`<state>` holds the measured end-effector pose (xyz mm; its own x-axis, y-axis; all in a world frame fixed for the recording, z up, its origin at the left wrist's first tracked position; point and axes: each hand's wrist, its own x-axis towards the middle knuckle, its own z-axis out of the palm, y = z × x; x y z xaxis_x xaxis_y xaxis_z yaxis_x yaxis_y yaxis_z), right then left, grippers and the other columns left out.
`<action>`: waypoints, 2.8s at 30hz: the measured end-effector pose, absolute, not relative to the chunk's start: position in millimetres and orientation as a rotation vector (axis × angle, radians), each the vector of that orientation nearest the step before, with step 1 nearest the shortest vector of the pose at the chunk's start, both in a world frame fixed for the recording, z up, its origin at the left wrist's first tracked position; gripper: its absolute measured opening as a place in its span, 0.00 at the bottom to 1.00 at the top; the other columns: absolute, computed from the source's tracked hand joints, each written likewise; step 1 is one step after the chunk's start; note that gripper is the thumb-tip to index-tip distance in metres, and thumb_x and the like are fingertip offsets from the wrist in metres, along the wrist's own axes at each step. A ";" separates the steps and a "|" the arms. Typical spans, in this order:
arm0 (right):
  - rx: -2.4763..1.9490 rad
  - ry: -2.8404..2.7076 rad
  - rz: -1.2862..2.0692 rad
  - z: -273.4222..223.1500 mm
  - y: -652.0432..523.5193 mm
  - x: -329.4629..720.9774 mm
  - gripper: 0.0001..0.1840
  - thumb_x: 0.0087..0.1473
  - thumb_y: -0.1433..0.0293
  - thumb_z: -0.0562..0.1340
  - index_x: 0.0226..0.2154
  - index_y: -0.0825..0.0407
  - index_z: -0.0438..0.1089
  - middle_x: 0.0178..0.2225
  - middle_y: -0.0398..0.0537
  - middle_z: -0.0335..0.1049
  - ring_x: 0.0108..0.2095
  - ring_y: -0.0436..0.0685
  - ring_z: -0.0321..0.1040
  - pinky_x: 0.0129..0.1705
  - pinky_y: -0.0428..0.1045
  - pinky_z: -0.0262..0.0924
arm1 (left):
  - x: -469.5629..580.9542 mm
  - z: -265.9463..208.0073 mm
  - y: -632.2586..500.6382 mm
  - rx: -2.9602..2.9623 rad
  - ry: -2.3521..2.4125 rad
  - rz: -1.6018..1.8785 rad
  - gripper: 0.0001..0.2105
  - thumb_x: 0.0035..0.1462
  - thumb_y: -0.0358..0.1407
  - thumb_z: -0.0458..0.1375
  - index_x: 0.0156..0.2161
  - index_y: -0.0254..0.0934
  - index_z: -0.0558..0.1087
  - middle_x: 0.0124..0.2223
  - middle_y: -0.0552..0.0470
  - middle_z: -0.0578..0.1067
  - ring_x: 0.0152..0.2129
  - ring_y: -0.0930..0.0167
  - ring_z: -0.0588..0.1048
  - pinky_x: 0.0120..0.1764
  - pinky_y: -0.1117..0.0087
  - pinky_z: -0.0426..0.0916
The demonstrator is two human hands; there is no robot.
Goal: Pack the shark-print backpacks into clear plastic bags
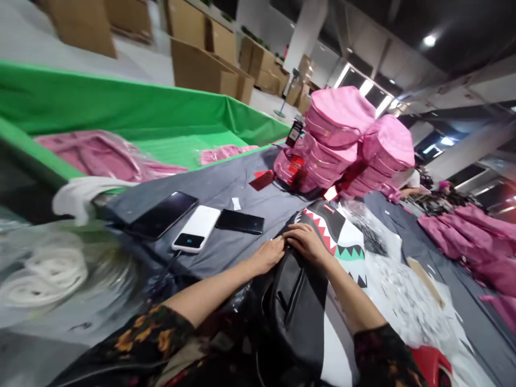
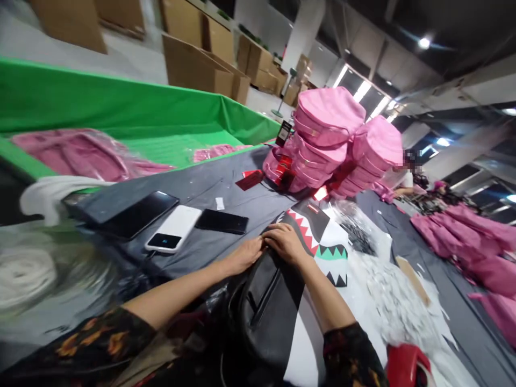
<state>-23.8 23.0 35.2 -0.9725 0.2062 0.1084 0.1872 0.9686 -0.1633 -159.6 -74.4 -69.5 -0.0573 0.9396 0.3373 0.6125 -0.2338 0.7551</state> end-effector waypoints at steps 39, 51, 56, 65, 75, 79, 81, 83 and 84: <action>-0.949 -1.762 0.130 -53.5 -172.2 111.5 0.10 0.65 0.72 0.57 0.45 0.45 0.70 0.32 0.46 0.74 0.31 0.56 0.73 0.30 0.49 0.70 | -67.8 19.2 -158.4 2.915 1.326 0.383 0.08 0.61 0.41 0.60 0.37 0.38 0.72 0.34 0.47 0.76 0.31 0.62 0.75 0.32 0.64 0.64; -1.269 -1.247 0.327 -51.5 -47.3 158.7 0.22 0.59 0.51 0.58 0.32 0.52 0.72 0.30 0.47 0.72 0.29 0.53 0.67 0.32 0.47 0.63 | -92.8 -25.1 -164.2 3.303 0.893 -0.057 0.08 0.55 0.22 0.56 0.36 0.37 0.66 0.29 0.51 0.71 0.23 0.65 0.70 0.26 0.64 0.57; -1.309 -1.388 0.431 -30.0 13.6 151.1 0.22 0.58 0.50 0.57 0.25 0.50 0.67 0.22 0.43 0.67 0.25 0.54 0.64 0.32 0.48 0.63 | -94.7 -14.6 -146.3 3.283 1.000 0.266 0.06 0.59 0.27 0.58 0.33 0.39 0.65 0.27 0.52 0.70 0.21 0.66 0.68 0.26 0.65 0.57; -1.169 -1.808 0.292 -112.0 -171.2 161.1 0.15 0.61 0.71 0.54 0.50 0.50 0.66 0.41 0.53 0.72 0.43 0.58 0.71 0.47 0.52 0.68 | -65.0 -41.9 -197.7 2.984 0.965 0.518 0.09 0.67 0.32 0.50 0.49 0.32 0.68 0.39 0.45 0.77 0.32 0.66 0.76 0.34 0.66 0.69; -1.253 -1.544 0.506 -152.9 -181.3 126.7 0.21 0.61 0.54 0.54 0.48 0.52 0.65 0.34 0.50 0.72 0.31 0.59 0.71 0.32 0.49 0.66 | 8.1 -14.3 -157.5 2.691 1.165 -0.219 0.09 0.65 0.31 0.53 0.40 0.29 0.76 0.35 0.40 0.79 0.30 0.59 0.81 0.27 0.66 0.70; -1.273 -1.436 0.605 -154.6 -178.8 132.2 0.23 0.62 0.51 0.53 0.43 0.52 0.68 0.32 0.50 0.75 0.26 0.57 0.70 0.27 0.47 0.64 | 9.3 -19.4 -158.6 2.696 1.269 -0.156 0.12 0.66 0.36 0.55 0.48 0.28 0.72 0.39 0.38 0.79 0.29 0.59 0.81 0.27 0.67 0.70; -1.289 -1.417 0.656 -153.6 -179.9 133.4 0.19 0.60 0.55 0.55 0.41 0.51 0.70 0.30 0.49 0.76 0.25 0.56 0.71 0.26 0.46 0.64 | 9.0 -23.0 -159.4 2.679 1.279 -0.131 0.14 0.64 0.34 0.57 0.51 0.27 0.71 0.40 0.36 0.79 0.31 0.60 0.81 0.29 0.67 0.71; -1.276 -1.393 0.697 -151.5 -179.8 132.2 0.17 0.58 0.57 0.57 0.40 0.51 0.72 0.31 0.49 0.77 0.27 0.58 0.73 0.28 0.46 0.66 | 9.6 -24.4 -158.8 2.651 1.273 -0.106 0.13 0.63 0.32 0.57 0.50 0.26 0.71 0.39 0.36 0.79 0.33 0.59 0.81 0.32 0.66 0.73; -1.261 -1.367 0.721 -149.7 -178.7 131.2 0.17 0.57 0.57 0.58 0.39 0.51 0.73 0.32 0.50 0.77 0.29 0.58 0.74 0.30 0.47 0.67 | 10.1 -23.8 -157.7 2.634 1.269 -0.094 0.11 0.62 0.31 0.58 0.48 0.27 0.73 0.38 0.37 0.79 0.35 0.58 0.81 0.34 0.65 0.74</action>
<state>131.2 -178.7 -149.7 0.1530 0.9410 0.3018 0.2816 0.2512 -0.9261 10.1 -157.7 -23.8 0.6259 0.7653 -0.1503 0.7791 -0.6046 0.1657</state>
